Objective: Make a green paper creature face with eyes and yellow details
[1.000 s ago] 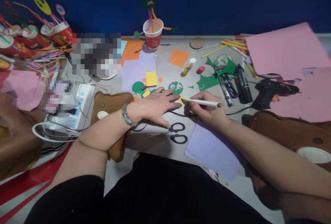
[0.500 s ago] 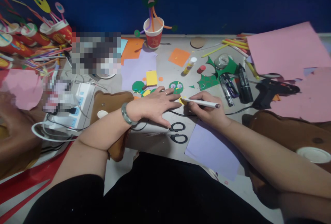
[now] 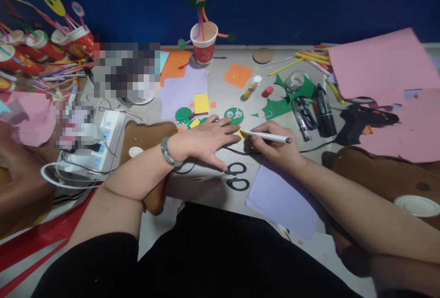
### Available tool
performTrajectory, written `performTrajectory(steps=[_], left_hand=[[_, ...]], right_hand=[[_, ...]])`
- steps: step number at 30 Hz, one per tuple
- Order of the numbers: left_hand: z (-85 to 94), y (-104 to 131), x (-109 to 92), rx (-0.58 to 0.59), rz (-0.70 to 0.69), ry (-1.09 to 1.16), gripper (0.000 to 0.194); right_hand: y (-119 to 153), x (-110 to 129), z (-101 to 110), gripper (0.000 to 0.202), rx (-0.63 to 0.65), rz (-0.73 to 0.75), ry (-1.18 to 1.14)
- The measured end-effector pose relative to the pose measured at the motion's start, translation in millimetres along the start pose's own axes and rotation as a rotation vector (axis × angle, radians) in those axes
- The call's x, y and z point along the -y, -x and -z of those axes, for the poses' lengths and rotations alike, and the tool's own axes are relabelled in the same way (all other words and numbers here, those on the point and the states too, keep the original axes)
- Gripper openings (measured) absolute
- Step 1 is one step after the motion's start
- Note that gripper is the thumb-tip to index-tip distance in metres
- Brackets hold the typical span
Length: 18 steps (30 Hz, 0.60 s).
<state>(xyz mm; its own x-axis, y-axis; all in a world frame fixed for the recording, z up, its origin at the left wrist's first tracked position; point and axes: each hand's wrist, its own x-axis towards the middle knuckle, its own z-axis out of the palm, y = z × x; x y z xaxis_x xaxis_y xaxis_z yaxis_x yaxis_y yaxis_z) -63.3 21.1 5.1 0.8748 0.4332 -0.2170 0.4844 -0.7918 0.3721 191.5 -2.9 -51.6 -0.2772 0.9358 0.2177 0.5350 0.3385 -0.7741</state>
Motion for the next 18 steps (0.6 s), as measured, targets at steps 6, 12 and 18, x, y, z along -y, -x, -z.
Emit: performTrajectory(steps=[6, 12, 18], left_hand=[[-0.4, 0.5, 1.3, -0.022, 0.006, 0.022, 0.069], [0.5, 0.4, 1.2, -0.023, 0.002, 0.03, 0.065], [0.7, 0.6, 0.8, -0.01, 0.011, 0.017, 0.065]], right_hand=[[-0.4, 1.6, 1.1, 0.014, 0.01, -0.011, -0.006], [-0.3, 1.2, 0.3, 0.017, 0.003, -0.012, -0.001], [0.0, 1.8, 0.9, 0.016, 0.007, -0.01, -0.022]])
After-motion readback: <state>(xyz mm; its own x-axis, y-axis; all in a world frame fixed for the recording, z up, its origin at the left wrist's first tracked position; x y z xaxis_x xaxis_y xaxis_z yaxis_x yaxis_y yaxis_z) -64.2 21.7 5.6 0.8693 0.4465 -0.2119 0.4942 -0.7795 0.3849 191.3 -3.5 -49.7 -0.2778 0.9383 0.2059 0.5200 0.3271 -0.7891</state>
